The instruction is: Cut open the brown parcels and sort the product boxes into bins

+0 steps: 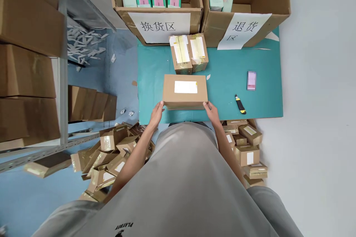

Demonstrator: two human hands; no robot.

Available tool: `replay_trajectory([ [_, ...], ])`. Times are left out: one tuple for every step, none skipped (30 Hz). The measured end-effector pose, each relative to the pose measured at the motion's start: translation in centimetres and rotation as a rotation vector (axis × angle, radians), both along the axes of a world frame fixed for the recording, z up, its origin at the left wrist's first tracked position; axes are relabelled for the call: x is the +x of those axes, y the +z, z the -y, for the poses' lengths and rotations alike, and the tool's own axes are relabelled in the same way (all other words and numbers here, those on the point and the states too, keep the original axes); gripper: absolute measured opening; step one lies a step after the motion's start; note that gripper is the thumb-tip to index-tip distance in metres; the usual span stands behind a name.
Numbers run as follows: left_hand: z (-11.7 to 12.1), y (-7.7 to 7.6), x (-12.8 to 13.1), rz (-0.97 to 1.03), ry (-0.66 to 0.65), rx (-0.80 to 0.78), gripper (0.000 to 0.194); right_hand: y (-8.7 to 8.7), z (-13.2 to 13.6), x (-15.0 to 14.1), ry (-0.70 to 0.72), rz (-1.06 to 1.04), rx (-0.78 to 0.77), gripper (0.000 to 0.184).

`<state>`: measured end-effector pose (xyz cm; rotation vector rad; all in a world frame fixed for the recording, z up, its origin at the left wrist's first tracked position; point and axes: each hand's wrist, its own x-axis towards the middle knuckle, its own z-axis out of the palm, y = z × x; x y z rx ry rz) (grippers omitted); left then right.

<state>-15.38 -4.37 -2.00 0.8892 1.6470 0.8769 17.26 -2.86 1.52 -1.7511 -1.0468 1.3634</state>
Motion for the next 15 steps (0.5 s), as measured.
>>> replay_trajectory([
  [-0.1,0.9,-0.2,0.007,0.015,0.004,0.067,0.9,-0.3,0.2,0.002,0.005,0.022,0.085],
  [-0.2,1.9,-0.3,0.011,0.028,0.019,0.067,1.7,-0.6,0.5,0.0,0.006,0.048,0.084],
  [-0.3,2.8,-0.4,0.013,0.038,0.042,0.068,2.5,-0.9,0.8,-0.011,0.005,0.075,0.083],
  [-0.4,3.6,-0.5,0.012,0.042,0.071,0.069,3.1,-1.2,1.0,-0.022,-0.001,0.096,0.082],
  [-0.5,4.3,-0.5,0.013,0.04,0.099,0.069,3.6,-1.6,1.2,-0.03,-0.01,0.108,0.081],
  [-0.7,4.9,-0.5,0.012,0.034,0.121,0.069,3.9,-1.8,1.4,-0.034,-0.019,0.11,0.08],
  [-0.8,5.2,-0.4,0.01,0.026,0.13,0.068,4.0,-2.1,1.4,-0.034,-0.028,0.102,0.08],
  [-0.9,5.2,-0.2,0.008,0.02,0.124,0.067,3.8,-2.2,1.4,-0.024,-0.038,0.09,0.08],
  [-1.0,5.1,-0.1,0.011,0.019,0.1,0.067,3.5,-2.3,1.3,-0.007,-0.047,0.078,0.08],
  [-1.0,4.8,0.0,0.022,0.025,0.069,0.066,3.1,-2.4,1.2,0.012,-0.053,0.069,0.081],
  [-1.0,4.3,0.1,0.041,0.033,0.04,0.065,2.5,-2.3,1.0,0.021,-0.054,0.062,0.082],
  [-0.9,3.7,0.2,0.068,0.039,0.02,0.064,1.8,-2.2,0.9,0.023,-0.05,0.054,0.084],
  [-0.8,3.0,0.1,0.096,0.039,0.007,0.063,1.1,-2.1,0.9,0.014,-0.043,0.043,0.087],
  [-0.6,2.4,0.1,0.117,0.038,0.0,0.062,0.4,-1.8,1.0,-0.006,-0.037,0.028,0.091],
  [-0.4,1.7,-0.1,0.127,0.038,-0.008,0.061,-0.3,-1.6,1.2,-0.033,-0.034,0.009,0.096],
])
